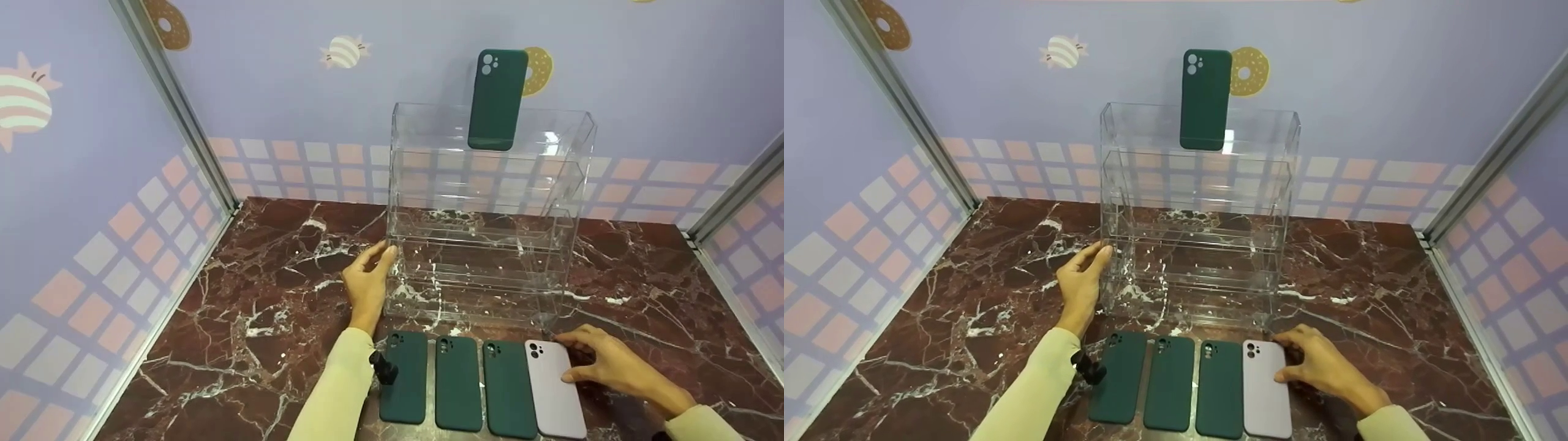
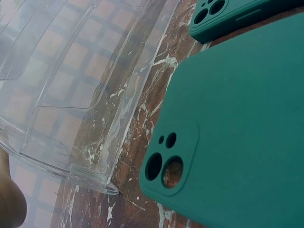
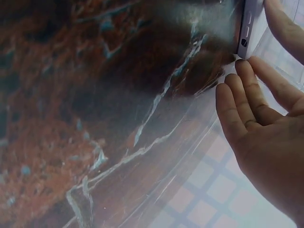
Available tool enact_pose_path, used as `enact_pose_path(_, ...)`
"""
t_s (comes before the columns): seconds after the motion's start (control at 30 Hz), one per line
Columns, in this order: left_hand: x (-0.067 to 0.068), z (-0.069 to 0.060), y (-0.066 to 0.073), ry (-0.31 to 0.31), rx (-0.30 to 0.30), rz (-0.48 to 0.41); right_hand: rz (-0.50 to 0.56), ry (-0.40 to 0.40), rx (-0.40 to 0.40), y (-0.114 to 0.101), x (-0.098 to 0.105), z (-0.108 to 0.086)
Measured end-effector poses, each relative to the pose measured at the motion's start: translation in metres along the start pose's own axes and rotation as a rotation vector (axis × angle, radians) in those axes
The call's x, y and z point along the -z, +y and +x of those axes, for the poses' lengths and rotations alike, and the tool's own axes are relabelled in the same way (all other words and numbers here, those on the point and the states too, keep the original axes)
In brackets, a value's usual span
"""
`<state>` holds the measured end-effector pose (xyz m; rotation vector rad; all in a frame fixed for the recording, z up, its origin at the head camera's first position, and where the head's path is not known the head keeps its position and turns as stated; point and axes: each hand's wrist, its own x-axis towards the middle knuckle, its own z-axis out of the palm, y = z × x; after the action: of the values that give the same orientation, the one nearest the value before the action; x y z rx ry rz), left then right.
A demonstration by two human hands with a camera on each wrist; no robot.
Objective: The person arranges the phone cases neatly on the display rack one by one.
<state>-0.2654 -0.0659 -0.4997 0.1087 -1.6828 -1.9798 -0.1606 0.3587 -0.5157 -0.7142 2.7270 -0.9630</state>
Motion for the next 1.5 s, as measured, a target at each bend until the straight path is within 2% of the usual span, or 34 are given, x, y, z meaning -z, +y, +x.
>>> enact_pose_path(0.2,0.0,0.0,0.0,0.004,0.001,-0.006,-0.033,-0.032,-0.035,-0.002,-0.001,0.002)
enact_pose_path(0.37,0.0,-0.001,0.0,0.009,-0.015,0.002,-0.043,-0.005,-0.014,-0.002,-0.002,0.002)
enact_pose_path(0.5,0.001,0.0,0.0,0.004,-0.013,0.002,0.009,0.022,0.031,0.0,-0.004,0.001)
enact_pose_path(0.6,0.001,0.0,-0.001,-0.004,-0.01,0.0,0.068,0.01,0.033,0.0,-0.004,0.002)
enact_pose_path(0.8,0.001,-0.001,-0.001,-0.015,-0.01,-0.001,0.193,-0.062,-0.073,-0.001,0.003,0.002)
enact_pose_path(0.9,0.002,-0.001,-0.001,-0.024,-0.013,0.022,0.256,-0.062,-0.112,-0.003,0.009,0.002)
enact_pose_path(1.0,0.002,-0.001,0.0,-0.029,-0.017,0.03,0.291,-0.023,-0.102,-0.006,0.014,0.001)
enact_pose_path(1.23,0.001,0.0,-0.001,-0.015,-0.005,0.002,0.297,0.081,-0.072,-0.011,0.024,-0.001)
enact_pose_path(1.5,0.001,-0.001,0.0,-0.002,-0.016,0.021,0.29,0.224,0.052,-0.017,0.03,-0.005)
